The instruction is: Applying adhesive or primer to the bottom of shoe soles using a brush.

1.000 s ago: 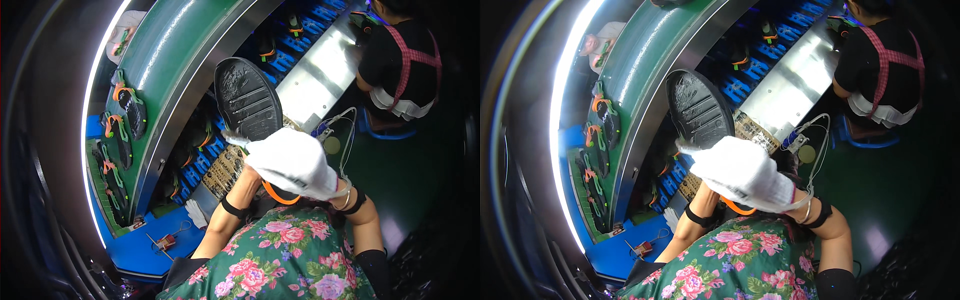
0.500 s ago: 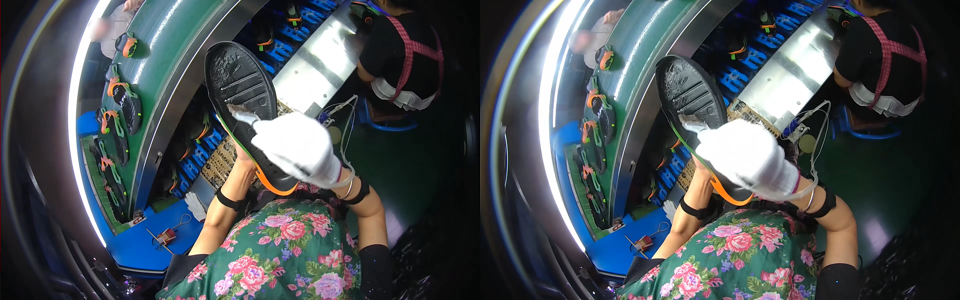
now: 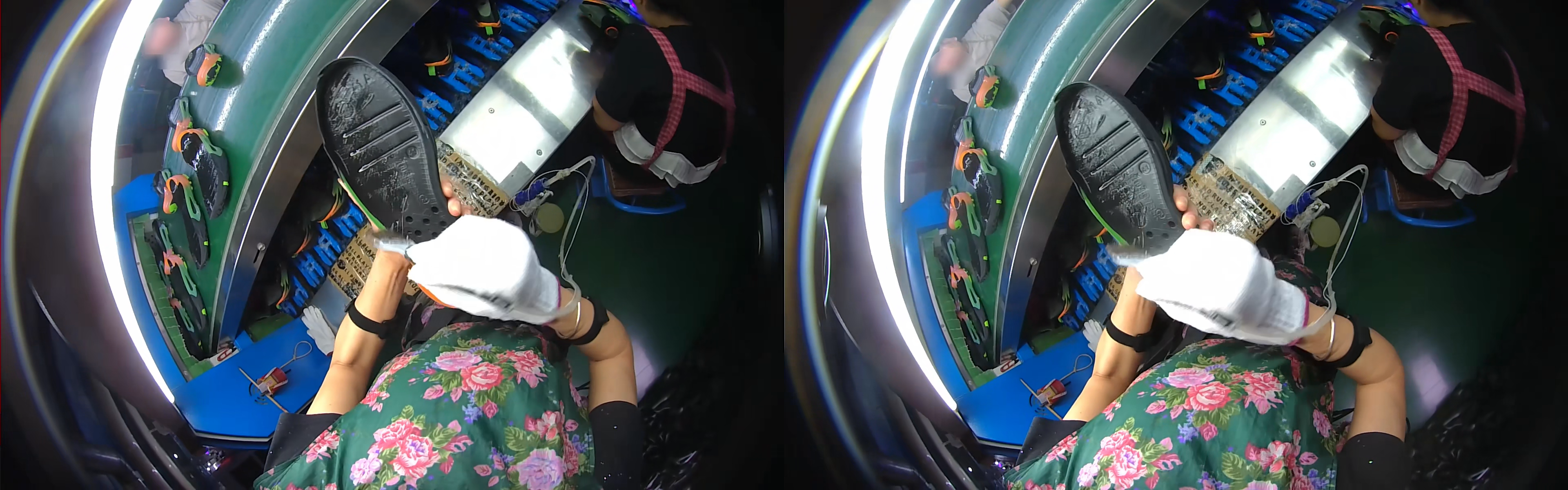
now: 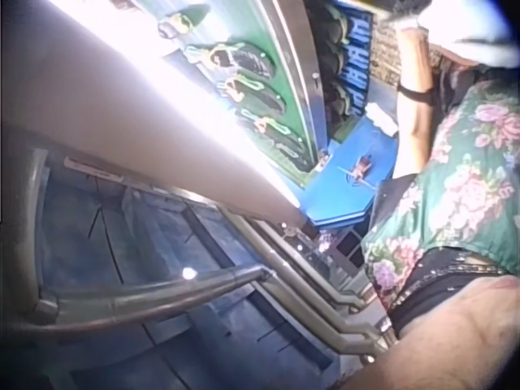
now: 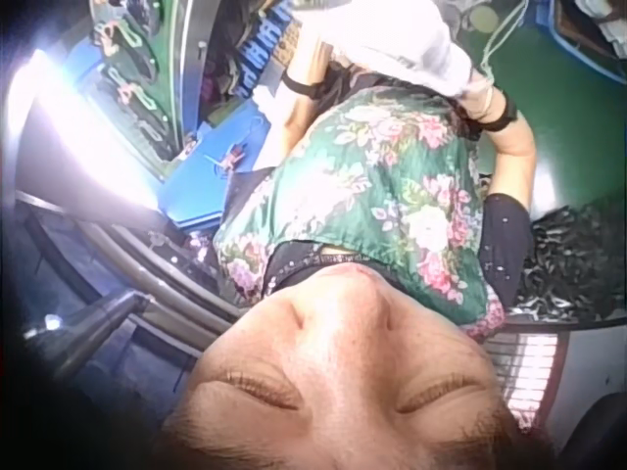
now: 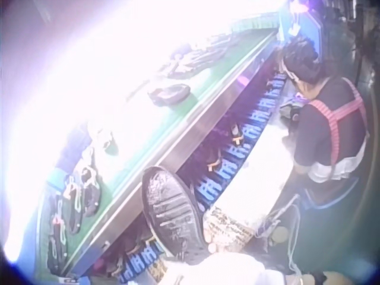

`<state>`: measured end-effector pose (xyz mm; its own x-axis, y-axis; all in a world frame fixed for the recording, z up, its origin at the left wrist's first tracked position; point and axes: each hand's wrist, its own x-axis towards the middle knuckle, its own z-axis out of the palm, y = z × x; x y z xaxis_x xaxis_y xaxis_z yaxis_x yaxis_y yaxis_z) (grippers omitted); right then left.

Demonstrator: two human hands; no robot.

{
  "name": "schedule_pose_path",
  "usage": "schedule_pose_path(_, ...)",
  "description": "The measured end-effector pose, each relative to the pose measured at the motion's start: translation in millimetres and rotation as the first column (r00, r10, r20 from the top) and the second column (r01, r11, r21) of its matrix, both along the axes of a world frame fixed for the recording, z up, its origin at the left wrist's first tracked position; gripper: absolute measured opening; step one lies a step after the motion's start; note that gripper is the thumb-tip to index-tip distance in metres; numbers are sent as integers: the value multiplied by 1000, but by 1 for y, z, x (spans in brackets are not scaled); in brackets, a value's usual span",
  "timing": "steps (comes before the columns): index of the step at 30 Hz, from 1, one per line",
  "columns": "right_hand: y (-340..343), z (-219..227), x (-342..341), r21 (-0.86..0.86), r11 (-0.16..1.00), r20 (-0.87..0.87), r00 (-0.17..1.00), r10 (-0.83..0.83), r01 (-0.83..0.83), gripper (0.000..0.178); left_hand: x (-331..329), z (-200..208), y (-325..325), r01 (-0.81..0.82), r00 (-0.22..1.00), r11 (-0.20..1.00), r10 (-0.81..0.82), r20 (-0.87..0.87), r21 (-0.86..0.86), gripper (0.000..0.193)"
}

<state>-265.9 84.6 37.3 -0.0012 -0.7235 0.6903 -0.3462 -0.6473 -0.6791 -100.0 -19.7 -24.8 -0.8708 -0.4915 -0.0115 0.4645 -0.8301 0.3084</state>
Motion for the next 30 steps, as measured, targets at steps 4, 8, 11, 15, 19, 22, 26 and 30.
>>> schedule_pose_path(4,-3,-10,-10,55,997,101,993,-58,53,30,3,15,-10,-60,988,998,63,144,-23,86)
schedule_pose_path(8,2,-3,7,38,998,-16,999,-51,52,24,-6,30,-16,-72,988,993,84,131,-97,72)
schedule_pose_path(11,0,4,-3,111,993,145,989,31,-48,24,-7,29,-22,-82,997,987,81,-9,-138,66)
schedule_pose_path(15,-2,-1,-10,103,994,107,993,-51,40,23,5,18,-27,-151,982,970,169,83,-191,66)
schedule_pose_path(19,1,7,1,53,999,42,999,-14,12,25,5,20,-34,-132,985,963,154,77,-234,72)
schedule_pose_path(22,-1,5,-2,242,968,299,954,-7,-69,18,6,19,-36,-147,984,962,166,63,-232,74)
schedule_pose_path(26,-1,3,-5,192,981,213,976,-52,10,19,7,24,-41,-158,983,959,176,56,-234,75)
schedule_pose_path(30,1,2,-1,180,983,210,977,-18,-21,23,5,29,-43,-146,977,957,179,113,-251,74)
